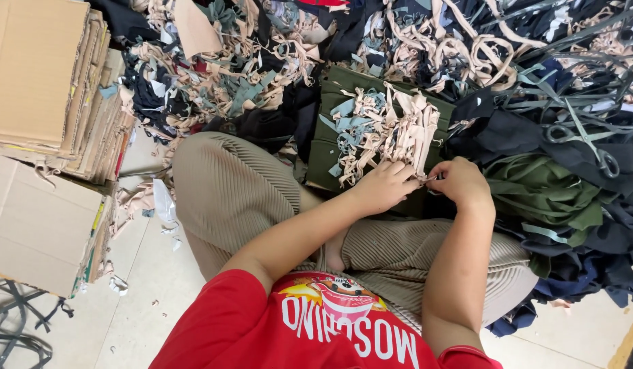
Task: The person sits cross-legged on the floor and uses scissors to cut a piece of black fabric placed on a cardboard box. After cutting, the person folds a green fabric piece and places it on the box, then gathers and arranges shredded fabric scraps on top of the green fabric.
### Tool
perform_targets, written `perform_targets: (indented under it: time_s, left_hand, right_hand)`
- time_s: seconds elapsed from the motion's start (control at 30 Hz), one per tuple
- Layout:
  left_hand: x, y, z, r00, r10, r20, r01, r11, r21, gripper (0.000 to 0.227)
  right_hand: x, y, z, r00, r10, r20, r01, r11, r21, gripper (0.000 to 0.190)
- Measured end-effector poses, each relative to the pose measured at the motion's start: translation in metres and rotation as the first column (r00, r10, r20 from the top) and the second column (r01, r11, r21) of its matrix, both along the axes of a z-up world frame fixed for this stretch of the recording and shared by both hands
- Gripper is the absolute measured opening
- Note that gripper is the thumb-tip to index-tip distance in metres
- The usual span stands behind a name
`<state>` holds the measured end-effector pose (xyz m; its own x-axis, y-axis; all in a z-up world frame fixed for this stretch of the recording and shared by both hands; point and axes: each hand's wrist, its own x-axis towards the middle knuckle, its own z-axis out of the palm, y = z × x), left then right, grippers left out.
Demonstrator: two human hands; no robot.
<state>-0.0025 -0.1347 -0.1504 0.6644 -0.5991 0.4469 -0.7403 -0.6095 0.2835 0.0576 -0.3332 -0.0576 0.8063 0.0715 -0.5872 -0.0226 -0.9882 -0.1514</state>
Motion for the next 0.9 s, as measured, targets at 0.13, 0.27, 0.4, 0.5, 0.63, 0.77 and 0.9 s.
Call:
perform_targets:
  time_s: [0.13,0.27,0.4,0.5,0.63,0.77,0.9]
  left_hand:
    - [-0.003,0.000,-0.003,0.999,0.030,0.010,-0.030,0.999,0.013,0.053]
    - [-0.004,0.002,-0.001,1.000,0.029,-0.006,-0.029,0.999,0.020,0.053]
    - [-0.005,0.003,0.001,0.999,0.018,0.030,-0.017,1.000,-0.025,0.046]
    - [-0.003,0.009,0.004,0.998,0.026,0.049,-0.022,0.996,-0.083,0.032]
    - [0.031,0.034,0.026,0.997,0.075,0.002,-0.073,0.972,-0.225,0.016]
    - [0.080,0.132,0.046,0.903,0.366,-0.224,-0.412,0.887,-0.210,0.018]
    - [0.122,0.249,0.009,0.591,0.744,-0.313,-0.759,0.643,0.097,0.014]
  right_hand:
    - [-0.001,0.004,0.007,1.000,-0.020,-0.009,0.020,1.000,-0.020,0.019]
    - [-0.011,0.011,0.028,0.997,-0.075,-0.037,0.075,0.997,-0.002,0.021]
    - [-0.010,0.019,0.033,0.986,-0.144,0.089,0.127,0.976,0.174,0.018]
    - [0.004,0.032,0.016,0.941,-0.144,0.307,0.030,0.937,0.349,0.015]
    - [0.035,0.070,0.015,0.768,-0.201,0.608,-0.189,0.835,0.516,0.015]
    - [0.044,0.173,0.045,0.773,-0.072,0.630,-0.342,0.789,0.510,0.016]
    - [0.085,0.261,-0.025,0.852,0.103,0.513,-0.407,0.746,0.527,0.015]
